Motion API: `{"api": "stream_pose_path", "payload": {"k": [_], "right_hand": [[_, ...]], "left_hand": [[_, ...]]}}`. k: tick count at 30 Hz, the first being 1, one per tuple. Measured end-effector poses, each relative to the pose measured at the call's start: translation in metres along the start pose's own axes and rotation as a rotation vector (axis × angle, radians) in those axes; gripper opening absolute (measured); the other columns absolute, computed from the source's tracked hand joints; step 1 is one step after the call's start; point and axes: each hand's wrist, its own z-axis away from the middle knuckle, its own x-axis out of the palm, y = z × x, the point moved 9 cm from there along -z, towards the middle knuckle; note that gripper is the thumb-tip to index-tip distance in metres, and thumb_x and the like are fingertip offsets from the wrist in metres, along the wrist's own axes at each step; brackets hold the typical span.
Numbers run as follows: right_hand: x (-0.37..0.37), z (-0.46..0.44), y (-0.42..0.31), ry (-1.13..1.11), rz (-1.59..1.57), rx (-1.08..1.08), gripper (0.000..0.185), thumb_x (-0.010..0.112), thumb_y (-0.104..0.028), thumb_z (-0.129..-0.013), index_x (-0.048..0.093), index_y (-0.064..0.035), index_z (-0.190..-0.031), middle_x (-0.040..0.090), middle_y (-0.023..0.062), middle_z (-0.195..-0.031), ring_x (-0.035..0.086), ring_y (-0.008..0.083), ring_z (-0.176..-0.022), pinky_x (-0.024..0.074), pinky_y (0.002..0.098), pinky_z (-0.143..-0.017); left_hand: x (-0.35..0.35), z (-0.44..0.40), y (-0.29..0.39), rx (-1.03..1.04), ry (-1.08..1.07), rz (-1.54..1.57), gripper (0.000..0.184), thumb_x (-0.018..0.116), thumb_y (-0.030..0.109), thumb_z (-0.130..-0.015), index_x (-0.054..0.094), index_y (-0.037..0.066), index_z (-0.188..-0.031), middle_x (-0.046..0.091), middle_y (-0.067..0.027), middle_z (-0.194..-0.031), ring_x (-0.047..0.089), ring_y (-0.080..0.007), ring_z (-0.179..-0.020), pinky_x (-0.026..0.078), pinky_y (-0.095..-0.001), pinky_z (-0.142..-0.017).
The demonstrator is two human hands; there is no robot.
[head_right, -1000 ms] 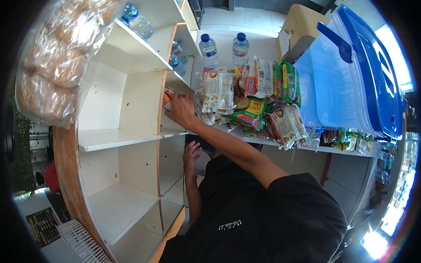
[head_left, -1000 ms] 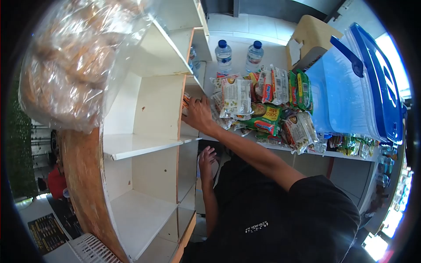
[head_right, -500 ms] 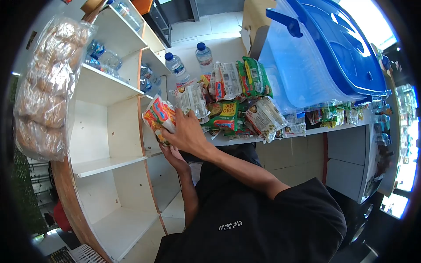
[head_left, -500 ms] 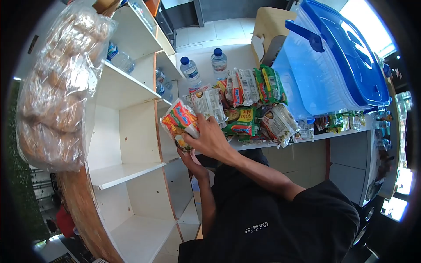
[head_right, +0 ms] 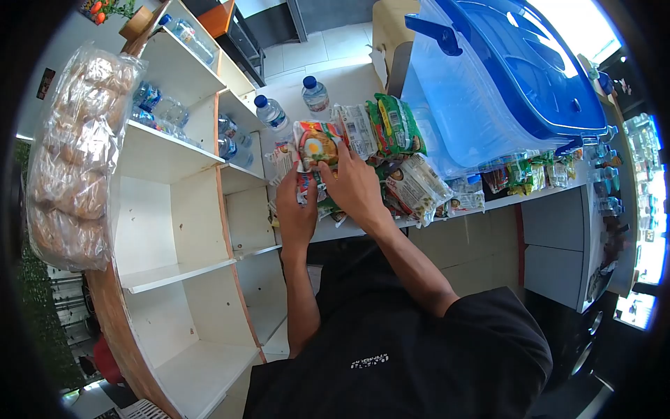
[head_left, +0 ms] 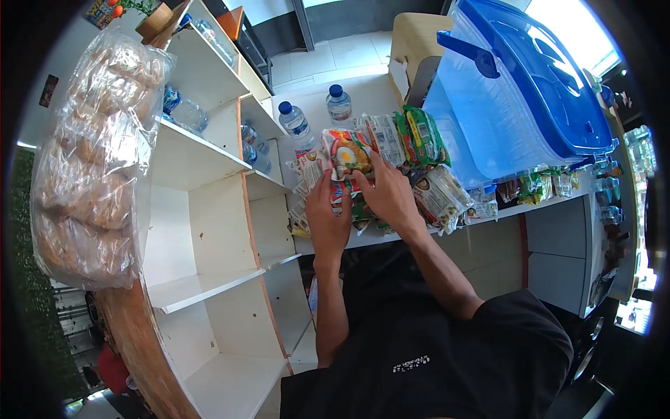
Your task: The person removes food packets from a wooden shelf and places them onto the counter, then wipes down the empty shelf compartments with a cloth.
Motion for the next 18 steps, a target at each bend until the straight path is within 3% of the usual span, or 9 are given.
{"api": "stream_pose_path", "payload": {"k": [5,8,11,13,16,18], "right_hand": [[-0.006,0.002,-0.007,0.03,0.224,-0.073,0.05,0.064,-0.033,-0.087,0.057,0.0028,-0.121,0.062,0.0219,-0.107,0.058,0.039,-0.1,0.0488,0.046,-0.084],[-0.007,0.002,-0.012,0.045,0.294,-0.075,0.051,0.066,-0.032,-0.088,0.058,0.0017,-0.125,0.06,0.0194,-0.118,0.053,0.0379,-0.108,0.0438,0.0438,-0.095],[-0.011,0.0,-0.02,0.105,0.304,-0.115,0.046,0.067,-0.028,-0.087,0.059,0.0006,-0.121,0.058,0.0181,-0.12,0.05,0.037,-0.109,0.0415,0.0439,-0.097],[-0.012,-0.002,-0.025,0.157,0.237,-0.204,0.042,0.066,-0.024,-0.086,0.059,0.0015,-0.118,0.058,0.0196,-0.118,0.051,0.0379,-0.107,0.0424,0.0453,-0.094],[-0.017,-0.006,-0.032,0.173,0.119,-0.27,0.035,0.066,-0.018,-0.086,0.06,0.0015,-0.114,0.06,0.0198,-0.114,0.052,0.0371,-0.105,0.0437,0.0449,-0.091],[-0.022,-0.006,-0.036,0.164,0.025,-0.298,0.03,0.065,-0.015,-0.086,0.062,0.0013,-0.111,0.062,0.019,-0.109,0.054,0.0357,-0.103,0.0448,0.0438,-0.09]], "left_hand": [[0.004,-0.001,0.003,0.026,-0.023,-0.035,0.043,0.059,0.022,-0.093,0.054,0.001,-0.13,0.057,-0.021,-0.125,0.053,-0.0369,-0.117,0.04,-0.0447,-0.101],[-0.001,-0.002,0.003,0.008,-0.027,0.015,0.042,0.059,0.021,-0.093,0.055,0.001,-0.129,0.058,-0.0209,-0.124,0.054,-0.0364,-0.116,0.04,-0.0446,-0.101],[-0.008,0.001,-0.001,-0.022,0.002,0.047,0.039,0.058,0.02,-0.094,0.056,0.001,-0.127,0.059,-0.0208,-0.122,0.055,-0.036,-0.115,0.041,-0.0444,-0.099],[-0.012,0.004,-0.006,-0.062,0.02,0.078,0.036,0.057,0.02,-0.094,0.057,0.001,-0.125,0.059,-0.0207,-0.122,0.055,-0.0359,-0.114,0.042,-0.0444,-0.099],[-0.021,0.01,-0.017,-0.038,0.092,0.109,0.034,0.057,0.023,-0.096,0.06,0.001,-0.122,0.065,-0.016,-0.115,0.061,-0.0257,-0.108,0.046,-0.0359,-0.091],[-0.027,0.021,-0.025,-0.09,0.151,0.197,0.03,0.056,0.022,-0.096,0.063,0.0,-0.115,0.067,-0.0151,-0.107,0.063,-0.0242,-0.101,0.047,-0.0345,-0.088]]}}
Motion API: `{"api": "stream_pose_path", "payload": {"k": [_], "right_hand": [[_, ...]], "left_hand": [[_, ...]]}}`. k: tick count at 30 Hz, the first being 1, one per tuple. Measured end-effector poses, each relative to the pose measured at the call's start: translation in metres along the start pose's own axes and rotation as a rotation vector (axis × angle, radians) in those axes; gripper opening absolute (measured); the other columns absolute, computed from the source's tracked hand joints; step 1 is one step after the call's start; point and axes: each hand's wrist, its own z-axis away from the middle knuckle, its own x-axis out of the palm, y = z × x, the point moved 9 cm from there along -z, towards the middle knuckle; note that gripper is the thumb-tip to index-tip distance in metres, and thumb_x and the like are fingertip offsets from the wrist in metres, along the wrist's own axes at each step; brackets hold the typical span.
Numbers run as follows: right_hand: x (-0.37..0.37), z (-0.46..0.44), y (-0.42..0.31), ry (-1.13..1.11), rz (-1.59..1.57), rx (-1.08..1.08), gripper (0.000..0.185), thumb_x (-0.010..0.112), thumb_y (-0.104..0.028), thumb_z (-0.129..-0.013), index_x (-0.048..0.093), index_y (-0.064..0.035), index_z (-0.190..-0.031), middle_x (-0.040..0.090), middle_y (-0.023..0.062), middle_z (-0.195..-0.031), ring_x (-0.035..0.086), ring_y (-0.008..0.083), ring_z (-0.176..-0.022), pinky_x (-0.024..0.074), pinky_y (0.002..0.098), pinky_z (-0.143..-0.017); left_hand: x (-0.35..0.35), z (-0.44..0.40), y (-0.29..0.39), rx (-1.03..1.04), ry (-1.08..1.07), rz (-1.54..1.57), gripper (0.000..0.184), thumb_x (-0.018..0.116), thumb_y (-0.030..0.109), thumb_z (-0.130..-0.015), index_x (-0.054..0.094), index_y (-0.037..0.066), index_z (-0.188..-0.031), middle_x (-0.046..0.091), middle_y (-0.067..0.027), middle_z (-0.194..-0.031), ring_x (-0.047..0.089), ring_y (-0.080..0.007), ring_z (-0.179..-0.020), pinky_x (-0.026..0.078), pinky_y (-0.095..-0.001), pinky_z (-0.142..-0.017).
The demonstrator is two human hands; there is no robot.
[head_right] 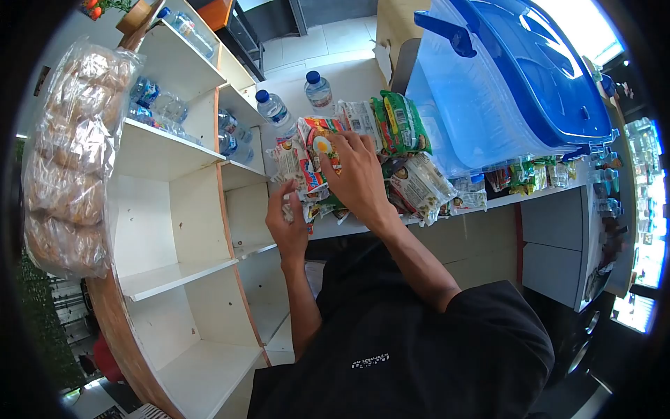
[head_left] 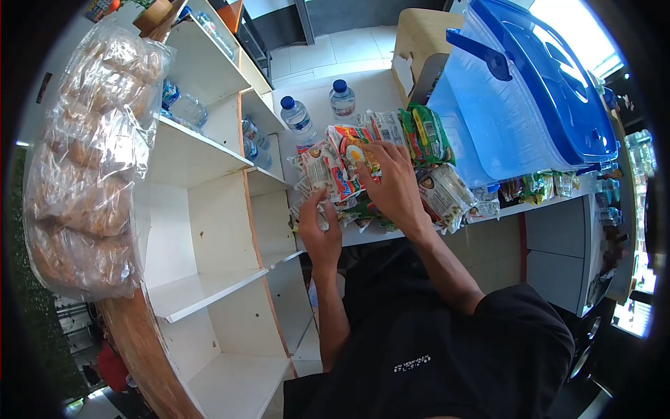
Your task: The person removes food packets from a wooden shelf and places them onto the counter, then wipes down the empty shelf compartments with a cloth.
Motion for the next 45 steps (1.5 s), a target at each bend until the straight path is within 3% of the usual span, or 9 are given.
{"api": "stream_pose_path", "payload": {"k": [6,12,16,19,23,29,38,41,45], "right_hand": [[-0.012,0.037,0.017,-0.096,-0.203,0.024,0.013,0.066,-0.005,-0.083,0.065,0.0004,-0.095,0.065,0.0148,-0.09,0.061,0.0323,-0.088,0.0499,0.0408,-0.077],[-0.043,0.104,0.044,-0.105,-0.252,0.093,0.008,0.066,-0.002,-0.08,0.064,-0.0007,-0.088,0.064,0.0129,-0.084,0.063,0.0296,-0.077,0.0507,0.038,-0.07],[-0.076,0.145,0.061,-0.085,-0.233,0.158,0.009,0.066,-0.001,-0.079,0.063,-0.0018,-0.087,0.063,0.0113,-0.082,0.062,0.0298,-0.078,0.0508,0.0373,-0.069],[-0.108,0.175,0.077,-0.042,-0.153,0.178,0.008,0.066,-0.004,-0.079,0.063,-0.0024,-0.086,0.061,0.0101,-0.081,0.061,0.0284,-0.079,0.0512,0.0379,-0.069],[-0.16,0.229,0.122,-0.029,0.02,0.28,0.009,0.065,-0.01,-0.081,0.063,-0.0028,-0.085,0.062,0.0105,-0.081,0.061,0.0276,-0.081,0.0516,0.0384,-0.072],[-0.273,0.329,0.201,0.094,0.204,0.593,0.013,0.061,-0.015,-0.086,0.063,-0.0021,-0.086,0.063,0.0115,-0.083,0.062,0.0281,-0.086,0.0516,0.0386,-0.077],[-0.395,0.479,0.256,0.388,0.23,0.98,0.019,0.059,-0.02,-0.09,0.063,-0.0013,-0.092,0.063,0.0141,-0.086,0.061,0.0314,-0.088,0.0504,0.0426,-0.08],[-0.408,0.529,0.267,0.384,0.234,1.143,0.024,0.059,-0.023,-0.09,0.061,-0.0012,-0.099,0.063,0.0154,-0.088,0.061,0.033,-0.09,0.05,0.0441,-0.083],[-0.4,0.595,0.301,0.145,0.165,1.357,0.037,0.059,-0.031,-0.09,0.06,0.0004,-0.11,0.066,0.0193,-0.1,0.062,0.037,-0.099,0.0495,0.0451,-0.088]], "left_hand": [[-0.006,0.066,-0.063,-0.097,0.073,0.013,0.026,0.054,0.021,-0.097,0.065,-0.002,-0.096,0.066,-0.0071,-0.08,0.057,-0.0146,-0.069,0.044,-0.0286,-0.063],[0.055,0.166,-0.209,-0.582,-0.333,0.195,0.045,0.043,0.041,-0.102,0.065,0.003,-0.094,0.033,0.0073,-0.06,0.03,-0.003,-0.05,0.021,-0.0231,-0.046],[0.084,0.273,-0.297,-1.368,-0.458,0.388,0.05,0.041,0.049,-0.1,0.069,0.008,-0.098,0.034,0.006,-0.055,0.035,-0.0046,-0.046,0.024,-0.0217,-0.042],[0.082,0.344,-0.353,-1.46,-0.554,0.461,0.047,0.047,0.046,-0.098,0.071,0.006,-0.099,0.05,0.0023,-0.06,0.048,-0.0093,-0.052,0.037,-0.0242,-0.049],[0.075,0.391,-0.361,-1.325,-0.805,0.112,0.046,0.048,0.045,-0.098,0.071,0.005,-0.099,0.052,0.0014,-0.062,0.049,-0.0101,-0.055,0.038,-0.025,-0.051],[0.132,0.374,-0.322,-0.841,-1.086,-0.343,0.045,0.049,0.044,-0.097,0.071,0.005,-0.099,0.055,0.0001,-0.065,0.052,-0.0113,-0.058,0.041,-0.0262,-0.055],[0.314,0.359,-0.238,-0.279,-1.211,-0.415,0.044,0.051,0.042,-0.097,0.071,0.004,-0.1,0.06,-0.0018,-0.07,0.055,-0.0131,-0.063,0.044,-0.0281,-0.06],[0.369,0.367,-0.214,-0.166,-1.264,-0.409,0.043,0.052,0.041,-0.096,0.072,0.003,-0.1,0.061,-0.0024,-0.072,0.057,-0.0137,-0.065,0.046,-0.0287,-0.061],[0.445,0.386,-0.193,-0.157,-1.415,-0.411,0.042,0.053,0.039,-0.096,0.072,0.002,-0.101,0.065,-0.0046,-0.077,0.059,-0.0158,-0.071,0.047,-0.0307,-0.067]]}}
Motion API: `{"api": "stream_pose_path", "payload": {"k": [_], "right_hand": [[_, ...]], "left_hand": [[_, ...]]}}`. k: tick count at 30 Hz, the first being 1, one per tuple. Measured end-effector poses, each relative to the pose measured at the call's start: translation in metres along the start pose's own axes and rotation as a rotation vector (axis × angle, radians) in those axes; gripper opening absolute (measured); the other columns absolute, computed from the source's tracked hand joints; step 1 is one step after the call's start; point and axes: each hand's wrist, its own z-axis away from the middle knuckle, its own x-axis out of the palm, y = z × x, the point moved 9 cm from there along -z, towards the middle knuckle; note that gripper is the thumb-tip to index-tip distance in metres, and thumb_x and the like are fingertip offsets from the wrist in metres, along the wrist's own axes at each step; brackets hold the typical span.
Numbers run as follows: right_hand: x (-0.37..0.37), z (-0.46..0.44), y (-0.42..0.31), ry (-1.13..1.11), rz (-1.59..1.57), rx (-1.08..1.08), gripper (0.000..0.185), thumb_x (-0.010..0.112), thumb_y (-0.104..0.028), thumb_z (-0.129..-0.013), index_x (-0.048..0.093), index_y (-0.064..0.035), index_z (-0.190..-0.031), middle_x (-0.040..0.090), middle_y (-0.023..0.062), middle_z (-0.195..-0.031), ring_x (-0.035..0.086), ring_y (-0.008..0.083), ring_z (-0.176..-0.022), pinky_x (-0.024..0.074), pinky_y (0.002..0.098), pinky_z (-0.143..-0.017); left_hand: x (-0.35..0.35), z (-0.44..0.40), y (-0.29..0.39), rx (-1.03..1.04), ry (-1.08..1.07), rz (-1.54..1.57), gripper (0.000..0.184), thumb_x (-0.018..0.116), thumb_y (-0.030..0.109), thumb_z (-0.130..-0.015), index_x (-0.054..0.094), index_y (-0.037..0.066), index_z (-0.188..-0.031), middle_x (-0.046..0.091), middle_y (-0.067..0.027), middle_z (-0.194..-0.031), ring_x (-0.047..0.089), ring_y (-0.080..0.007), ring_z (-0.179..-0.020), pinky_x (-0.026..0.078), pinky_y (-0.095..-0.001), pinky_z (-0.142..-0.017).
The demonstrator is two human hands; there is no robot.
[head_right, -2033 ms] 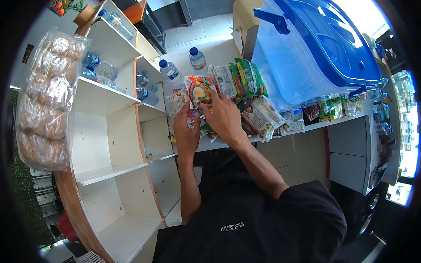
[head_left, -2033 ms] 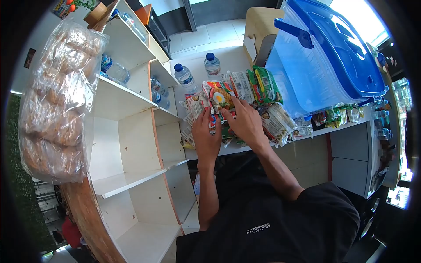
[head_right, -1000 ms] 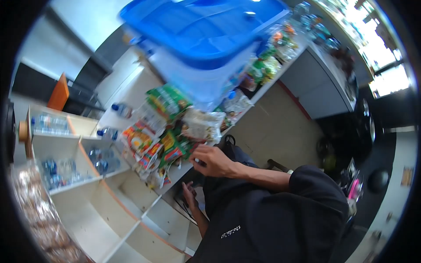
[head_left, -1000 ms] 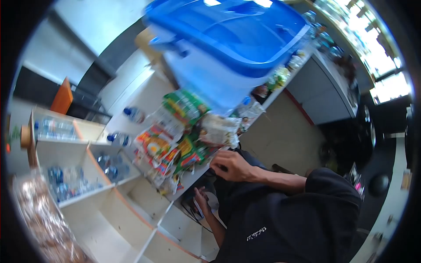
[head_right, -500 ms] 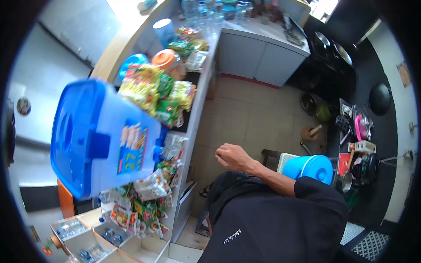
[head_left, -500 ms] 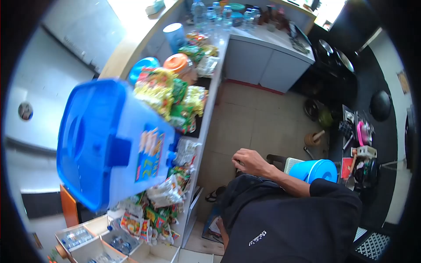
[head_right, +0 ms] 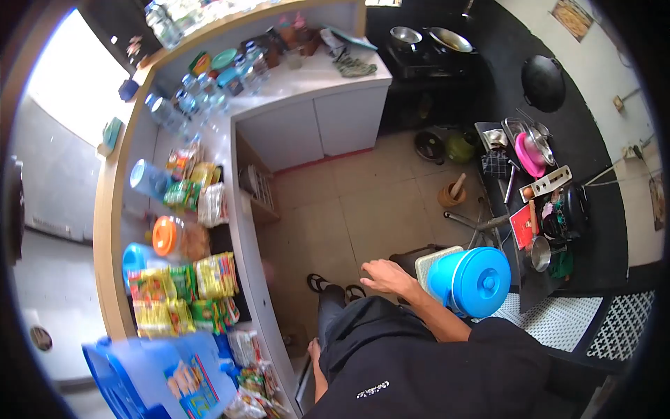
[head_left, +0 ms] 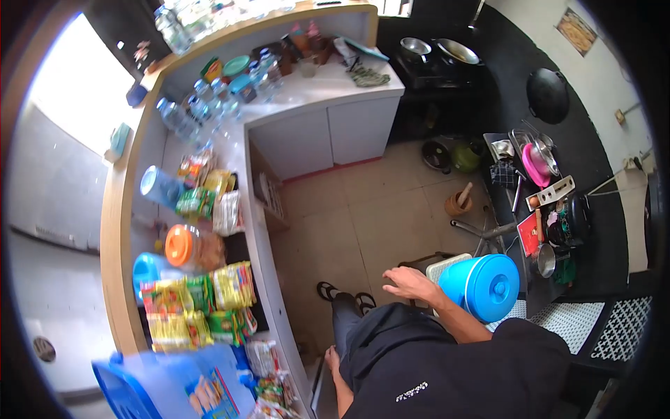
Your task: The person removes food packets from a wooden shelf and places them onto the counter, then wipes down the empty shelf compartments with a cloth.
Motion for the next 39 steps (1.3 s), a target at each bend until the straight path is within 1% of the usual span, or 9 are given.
{"api": "stream_pose_path", "payload": {"k": [10,14,19,23,27,28,30,36,39], "right_hand": [[0.037,-0.07,0.226,0.474,-0.519,0.55,0.034,0.059,-0.032,-0.089,0.068,0.0004,-0.095,0.071,0.0142,-0.082,0.069,0.0247,-0.075,0.054,0.0372,-0.07],[0.159,-0.056,0.305,0.153,-0.655,0.888,0.034,0.058,-0.031,-0.085,0.07,-0.002,-0.07,0.066,0.0069,-0.06,0.065,0.0213,-0.055,0.0531,0.0349,-0.061],[0.152,-0.027,0.235,-0.106,-0.658,1.25,0.036,0.058,-0.032,-0.083,0.071,-0.0041,-0.103,0.071,0.0177,-0.095,0.07,0.0339,-0.085,0.0535,0.0435,-0.079],[0.183,-0.07,0.268,0.126,-0.65,1.106,0.038,0.061,-0.034,-0.083,0.069,-0.0052,-0.106,0.069,0.0215,-0.102,0.066,0.0392,-0.099,0.0509,0.0482,-0.084],[0.079,-0.152,0.308,0.554,-0.65,0.983,0.029,0.06,-0.028,-0.083,0.069,-0.0019,-0.093,0.068,0.0219,-0.088,0.068,0.0363,-0.09,0.052,0.0437,-0.075],[0.049,-0.176,0.328,0.656,-0.637,0.934,0.023,0.055,-0.021,-0.086,0.066,-0.002,-0.079,0.069,0.01,-0.07,0.069,0.0208,-0.069,0.0518,0.0345,-0.062],[-0.046,-0.226,0.35,0.885,-0.558,0.729,0.019,0.055,-0.017,-0.088,0.065,-0.0033,-0.08,0.063,0.0068,-0.062,0.063,0.0151,-0.058,0.0483,0.0318,-0.055],[-0.317,-0.362,0.366,1.199,-0.619,0.516,0.017,0.062,-0.02,-0.089,0.065,-0.0029,-0.092,0.066,0.0068,-0.074,0.063,0.0149,-0.067,0.0496,0.0319,-0.062],[-0.397,-0.418,0.38,1.281,-0.342,0.559,0.037,0.072,-0.018,-0.081,0.058,-0.0036,-0.112,0.064,0.0114,-0.102,0.061,0.0257,-0.095,0.0481,0.0373,-0.082]], "left_hand": [[0.047,-0.128,0.169,0.009,-0.271,-0.221,0.04,0.052,0.036,-0.096,0.064,0.0,-0.111,0.066,-0.0104,-0.095,0.062,-0.0211,-0.084,0.049,-0.035,-0.075],[0.056,-0.19,0.248,0.07,-0.413,-0.365,0.041,0.051,0.036,-0.097,0.06,0.0,-0.116,0.066,-0.0119,-0.103,0.063,-0.0233,-0.088,0.05,-0.0362,-0.076],[0.089,-0.28,0.351,-0.154,-0.471,-0.002,0.041,0.05,0.037,-0.098,0.059,0.001,-0.116,0.068,-0.0126,-0.103,0.065,-0.0213,-0.086,0.051,-0.0365,-0.069],[0.135,-0.318,0.471,-0.009,-0.589,0.059,0.047,0.051,0.044,-0.098,0.056,0.004,-0.123,0.067,-0.0103,-0.107,0.066,-0.0222,-0.093,0.051,-0.0357,-0.072],[0.198,-0.31,0.618,0.164,-0.652,0.133,0.049,0.054,0.047,-0.097,0.059,0.005,-0.121,0.067,-0.0062,-0.104,0.064,-0.0165,-0.088,0.049,-0.0301,-0.073],[0.216,-0.303,0.662,0.23,-0.676,0.133,0.047,0.052,0.046,-0.098,0.059,0.006,-0.121,0.067,-0.0061,-0.103,0.064,-0.0167,-0.09,0.049,-0.0306,-0.074],[0.256,-0.293,0.743,0.347,-0.727,0.131,0.045,0.051,0.045,-0.099,0.059,0.007,-0.121,0.066,-0.006,-0.104,0.064,-0.0161,-0.091,0.048,-0.0304,-0.074],[0.379,-0.269,0.924,0.436,-0.858,0.215,0.051,0.051,0.043,-0.099,0.053,0.002,-0.129,0.062,-0.0108,-0.121,0.063,-0.0213,-0.106,0.049,-0.0333,-0.084],[0.429,-0.272,0.958,0.355,-0.822,0.207,0.057,0.051,0.044,-0.098,0.047,0.002,-0.136,0.053,-0.0131,-0.135,0.057,-0.0243,-0.116,0.048,-0.0367,-0.089]]}}
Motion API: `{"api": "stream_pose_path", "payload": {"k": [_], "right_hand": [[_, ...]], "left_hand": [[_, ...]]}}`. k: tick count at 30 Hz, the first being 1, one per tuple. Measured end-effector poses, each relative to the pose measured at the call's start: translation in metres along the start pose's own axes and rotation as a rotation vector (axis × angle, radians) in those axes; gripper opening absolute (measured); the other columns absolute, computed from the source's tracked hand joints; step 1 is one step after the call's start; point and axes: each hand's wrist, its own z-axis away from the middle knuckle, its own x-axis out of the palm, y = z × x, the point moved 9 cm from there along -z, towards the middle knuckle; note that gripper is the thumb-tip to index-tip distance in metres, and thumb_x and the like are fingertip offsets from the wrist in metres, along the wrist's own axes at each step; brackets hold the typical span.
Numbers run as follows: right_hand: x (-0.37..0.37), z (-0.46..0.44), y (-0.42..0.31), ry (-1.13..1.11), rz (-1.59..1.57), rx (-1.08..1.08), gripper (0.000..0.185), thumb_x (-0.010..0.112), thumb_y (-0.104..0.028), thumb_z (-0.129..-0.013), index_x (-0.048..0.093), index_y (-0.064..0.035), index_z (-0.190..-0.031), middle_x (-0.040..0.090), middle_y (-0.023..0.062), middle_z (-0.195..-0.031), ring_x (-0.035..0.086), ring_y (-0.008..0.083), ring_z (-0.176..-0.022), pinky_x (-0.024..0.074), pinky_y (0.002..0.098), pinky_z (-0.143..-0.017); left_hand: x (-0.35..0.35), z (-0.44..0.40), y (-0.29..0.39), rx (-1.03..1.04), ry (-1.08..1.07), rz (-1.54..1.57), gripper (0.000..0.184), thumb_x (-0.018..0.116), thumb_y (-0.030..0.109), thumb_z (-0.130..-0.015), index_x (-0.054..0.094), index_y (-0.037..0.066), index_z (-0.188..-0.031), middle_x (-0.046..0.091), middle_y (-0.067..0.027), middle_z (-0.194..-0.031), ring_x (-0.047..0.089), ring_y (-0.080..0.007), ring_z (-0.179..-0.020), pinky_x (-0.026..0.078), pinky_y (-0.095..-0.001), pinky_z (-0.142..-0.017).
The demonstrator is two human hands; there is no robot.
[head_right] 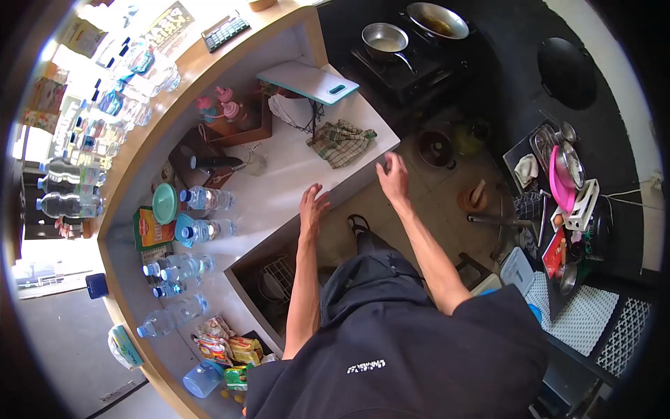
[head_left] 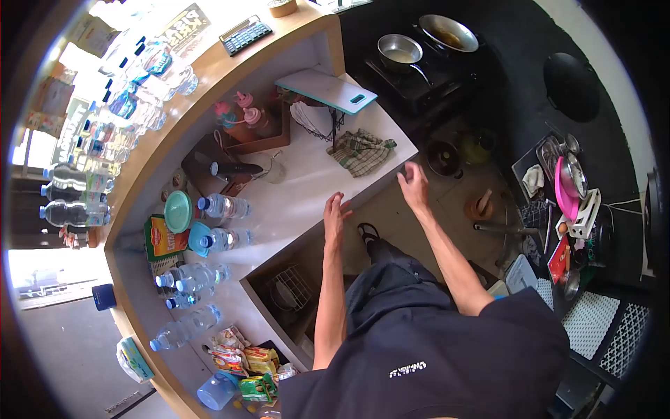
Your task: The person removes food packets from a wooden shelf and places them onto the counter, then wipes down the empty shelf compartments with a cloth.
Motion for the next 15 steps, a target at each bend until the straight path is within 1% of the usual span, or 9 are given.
{"api": "stream_pose_path", "payload": {"k": [1,2,4,5,7,8,11,12,15], "right_hand": [[0.007,-0.016,-0.021,0.101,0.132,-0.166,0.048,0.075,-0.017,-0.078,0.055,-0.0038,-0.119,0.061,0.0128,-0.111,0.057,0.0297,-0.105,0.0459,0.0394,-0.089],[0.022,-0.031,-0.028,0.071,0.161,-0.181,0.052,0.076,-0.018,-0.077,0.053,-0.0036,-0.122,0.059,0.0136,-0.115,0.054,0.0315,-0.109,0.044,0.0407,-0.092],[0.045,-0.058,-0.043,0.018,0.214,-0.228,0.061,0.077,-0.019,-0.076,0.049,-0.0031,-0.128,0.055,0.0151,-0.123,0.048,0.0352,-0.117,0.04,0.0431,-0.099],[0.057,-0.066,-0.043,-0.079,0.249,-0.181,0.063,0.077,-0.019,-0.076,0.048,-0.0034,-0.13,0.055,0.0153,-0.123,0.048,0.0358,-0.117,0.0396,0.0434,-0.1],[0.08,-0.073,-0.037,-0.273,0.318,-0.083,0.066,0.077,-0.02,-0.076,0.046,-0.0042,-0.133,0.056,0.0158,-0.123,0.049,0.0371,-0.117,0.0387,0.0439,-0.101],[0.084,-0.076,-0.034,-0.298,0.285,-0.046,0.062,0.076,-0.021,-0.075,0.051,-0.0002,-0.128,0.061,0.0188,-0.117,0.055,0.0378,-0.111,0.043,0.043,-0.098],[0.09,-0.071,-0.004,-0.357,0.064,0.232,0.051,0.073,-0.022,-0.075,0.059,0.004,-0.116,0.067,0.0226,-0.105,0.062,0.0399,-0.099,0.049,0.0427,-0.09],[0.083,-0.069,0.001,-0.272,0.081,0.238,0.044,0.071,-0.024,-0.074,0.064,0.0063,-0.105,0.069,0.0224,-0.094,0.067,0.0355,-0.088,0.0523,0.0411,-0.081],[0.075,-0.046,0.017,-0.388,-0.341,0.498,0.041,0.07,-0.023,-0.075,0.065,0.0047,-0.104,0.069,0.0158,-0.09,0.066,0.0255,-0.088,0.0509,0.0351,-0.082]], "left_hand": [[0.004,-0.01,-0.001,-0.028,0.036,-0.004,0.059,0.051,0.045,-0.098,0.045,0.002,-0.137,0.049,-0.0133,-0.138,0.055,-0.0249,-0.119,0.047,-0.0374,-0.09],[0.003,-0.023,-0.011,-0.037,0.052,-0.024,0.06,0.052,0.045,-0.097,0.043,0.002,-0.139,0.046,-0.0115,-0.141,0.051,-0.0253,-0.122,0.046,-0.0387,-0.092],[0.002,-0.03,-0.009,0.04,0.144,-0.075,0.059,0.051,0.044,-0.098,0.043,0.003,-0.139,0.048,-0.0111,-0.138,0.052,-0.0247,-0.12,0.046,-0.0384,-0.093],[0.001,-0.031,-0.004,0.083,0.19,-0.102,0.058,0.051,0.043,-0.098,0.043,0.003,-0.139,0.049,-0.011,-0.136,0.052,-0.0243,-0.119,0.046,-0.0383,-0.093],[0.001,-0.033,-0.004,0.055,0.186,-0.112,0.052,0.049,0.039,-0.1,0.045,0.003,-0.138,0.052,-0.0118,-0.132,0.054,-0.0235,-0.115,0.046,-0.0379,-0.093],[0.0,-0.034,-0.005,0.031,0.176,-0.111,0.051,0.048,0.038,-0.1,0.046,0.003,-0.137,0.053,-0.0122,-0.131,0.054,-0.0233,-0.114,0.046,-0.0376,-0.093],[0.001,-0.036,-0.003,-0.039,0.161,-0.096,0.049,0.047,0.035,-0.101,0.047,0.002,-0.137,0.055,-0.0154,-0.13,0.055,-0.0237,-0.115,0.046,-0.0364,-0.093],[0.002,-0.038,-0.003,-0.062,0.157,-0.083,0.05,0.047,0.035,-0.1,0.046,0.002,-0.137,0.055,-0.0165,-0.131,0.055,-0.0244,-0.116,0.047,-0.0363,-0.093],[0.017,-0.039,-0.007,-0.131,0.078,0.014,0.054,0.047,0.039,-0.1,0.045,-0.001,-0.138,0.054,-0.0184,-0.134,0.055,-0.0266,-0.119,0.047,-0.0369,-0.094]]}}
